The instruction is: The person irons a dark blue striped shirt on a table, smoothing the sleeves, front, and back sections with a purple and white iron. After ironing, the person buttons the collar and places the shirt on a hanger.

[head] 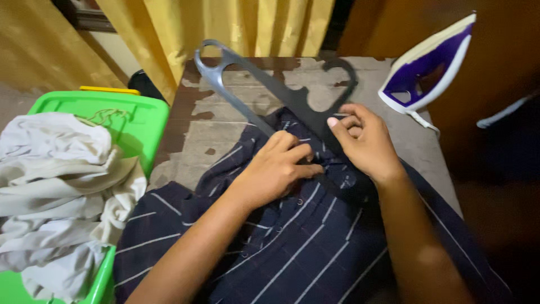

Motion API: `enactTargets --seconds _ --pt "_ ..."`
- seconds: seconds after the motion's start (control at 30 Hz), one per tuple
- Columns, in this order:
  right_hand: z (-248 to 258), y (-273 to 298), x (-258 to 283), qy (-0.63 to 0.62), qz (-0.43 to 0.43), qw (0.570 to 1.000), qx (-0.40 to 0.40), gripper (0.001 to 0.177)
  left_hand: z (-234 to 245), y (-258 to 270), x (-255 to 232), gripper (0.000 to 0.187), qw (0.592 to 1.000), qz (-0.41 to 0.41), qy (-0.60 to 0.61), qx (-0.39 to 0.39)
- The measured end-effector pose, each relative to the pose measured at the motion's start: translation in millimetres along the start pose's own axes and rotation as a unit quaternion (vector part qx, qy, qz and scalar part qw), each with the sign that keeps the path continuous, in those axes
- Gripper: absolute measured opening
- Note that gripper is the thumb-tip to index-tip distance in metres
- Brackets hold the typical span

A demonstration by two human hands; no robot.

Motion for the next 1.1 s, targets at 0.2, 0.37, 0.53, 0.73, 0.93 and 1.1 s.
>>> enactTargets --seconds 0.2,0.37,0.53,0.73,0.93,1.1 --pt "33.3 2.0 -4.5 0.159 -0.002 0.981 -0.114 0.027 -29.0 -36.8 -11.8 0.033 0.999 0.009 0.007 -0.034" --pt "75.8 5.4 10.1 0.372 0.112 0.880 -0.275 0.043 -41.1 -48.9 -17.4 0.040 0.989 -0.006 0.043 -0.139" --pt "123.7 9.5 -3.2 0.488 0.117 0.806 -0.312 0.042 -56.6 -31.2 13.5 0.025 0.972 0.164 0.027 -0.165" --pt "159.3 9.8 -31.5 0.512 0.076 0.801 -0.302 0.047 -74.1 -14.6 42.1 0.035 0.943 0.308 -0.034 -0.124" --pt "166.7 6.5 -40.8 0.497 0.073 0.825 -0.258 0.049 -68.8 10.7 61.2 0.047 0.910 0.356 -0.153 -0.149" --pt "155.6 9.5 -35.3 0.501 0.084 0.832 -0.225 0.052 -73.8 52.5 101.7 0.067 0.840 0.512 -0.060 -0.166"
Point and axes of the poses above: each hand's wrist, its own y-axis away from the middle knuckle, its own z-axis out of the back of the hand, x = y × z, the point moved 6 cm from there along -y, towards the middle knuckle, and after that the axes turned 3 degrees about -z, right-handed, at the moved point
